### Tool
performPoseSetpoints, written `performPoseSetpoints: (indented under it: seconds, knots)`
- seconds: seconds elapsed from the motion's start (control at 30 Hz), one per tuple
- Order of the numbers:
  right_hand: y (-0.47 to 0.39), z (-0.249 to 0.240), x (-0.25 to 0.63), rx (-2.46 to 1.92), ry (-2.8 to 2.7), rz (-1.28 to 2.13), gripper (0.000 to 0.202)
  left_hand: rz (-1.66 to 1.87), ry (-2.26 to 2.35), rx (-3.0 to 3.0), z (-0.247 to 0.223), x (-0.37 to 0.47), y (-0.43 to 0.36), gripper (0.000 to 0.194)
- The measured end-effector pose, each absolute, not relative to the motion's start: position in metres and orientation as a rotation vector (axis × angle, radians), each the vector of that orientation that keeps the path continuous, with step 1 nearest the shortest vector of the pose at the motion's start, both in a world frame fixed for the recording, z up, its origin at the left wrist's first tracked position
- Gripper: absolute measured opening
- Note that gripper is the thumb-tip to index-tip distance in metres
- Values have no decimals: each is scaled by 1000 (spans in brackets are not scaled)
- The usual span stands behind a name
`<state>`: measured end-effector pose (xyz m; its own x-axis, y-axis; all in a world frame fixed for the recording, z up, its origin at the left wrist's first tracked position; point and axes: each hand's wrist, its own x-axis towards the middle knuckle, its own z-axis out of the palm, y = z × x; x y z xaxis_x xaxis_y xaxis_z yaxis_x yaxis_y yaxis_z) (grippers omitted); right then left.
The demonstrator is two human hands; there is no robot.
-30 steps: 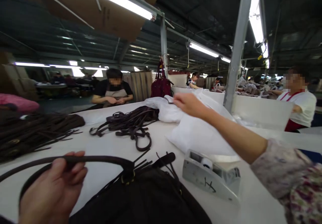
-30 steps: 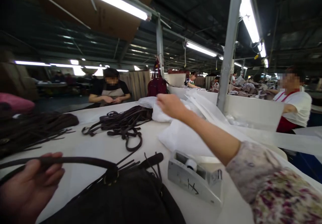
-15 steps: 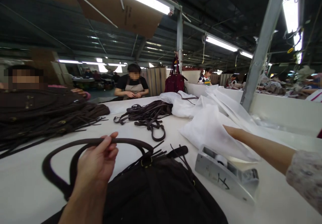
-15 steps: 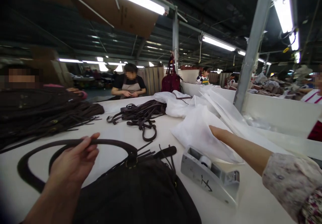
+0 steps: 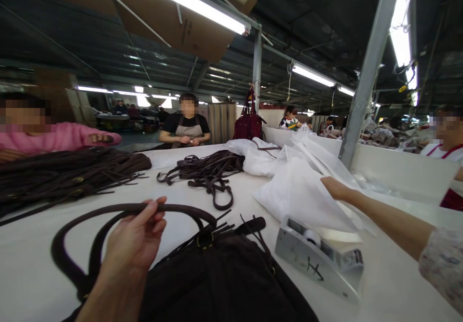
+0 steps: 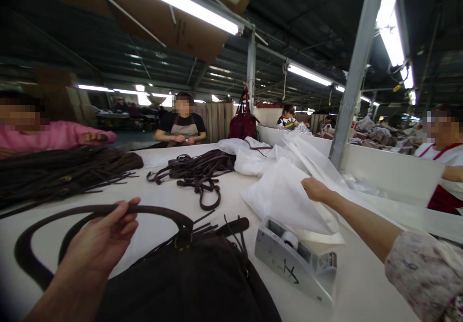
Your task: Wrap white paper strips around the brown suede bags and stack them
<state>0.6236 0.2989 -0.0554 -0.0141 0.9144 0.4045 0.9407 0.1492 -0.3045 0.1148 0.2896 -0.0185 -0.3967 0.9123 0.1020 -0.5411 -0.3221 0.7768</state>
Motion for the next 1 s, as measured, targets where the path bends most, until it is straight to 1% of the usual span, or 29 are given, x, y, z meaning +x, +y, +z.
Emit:
performPoseSetpoints:
  seconds: [0.1, 0.17, 0.23, 0.3, 0.37, 0.47, 0.53, 0.6, 0.7, 0.77, 0.8, 0.87, 1.0]
  knots:
    - [300, -27, 634, -1777, -1813, -150, 12, 1869, 854, 642, -18, 112, 290, 19]
    - [297, -5, 634, -1756, -1724, -217, 20, 1889, 837, 621, -19, 110, 290, 20]
    - [293, 15, 622, -1613, -1636, -199, 26, 1901, 809, 597, -19, 109, 291, 22]
    - [287, 32, 597, -1339, -1551, -46, 28, 1889, 777, 580, -20, 108, 290, 22]
    - [282, 46, 563, -1056, -1452, 191, 30, 1864, 737, 556, -19, 108, 289, 22]
    - [274, 54, 507, -860, -1334, 574, 34, 1833, 662, 480, -18, 110, 285, 22]
    - [266, 48, 469, -835, -1341, 883, 33, 1827, 635, 441, -20, 111, 280, 22]
    - [254, 29, 428, -877, -1406, 1267, 30, 1829, 635, 432, -23, 112, 276, 21]
    - [235, -20, 356, -1064, -1382, 1855, 21, 1837, 637, 420, -28, 114, 273, 17]
    - [230, -53, 304, -1175, -1246, 2070, 14, 1845, 649, 417, -31, 116, 272, 15]
    - [233, -66, 278, -1189, -1165, 2082, 12, 1847, 660, 419, -32, 118, 272, 14]
    - [250, -83, 230, -1121, -1044, 1971, 12, 1854, 690, 438, -33, 120, 271, 11]
    - [303, -81, 163, -923, -949, 1732, 16, 1879, 797, 574, -39, 117, 269, 16]
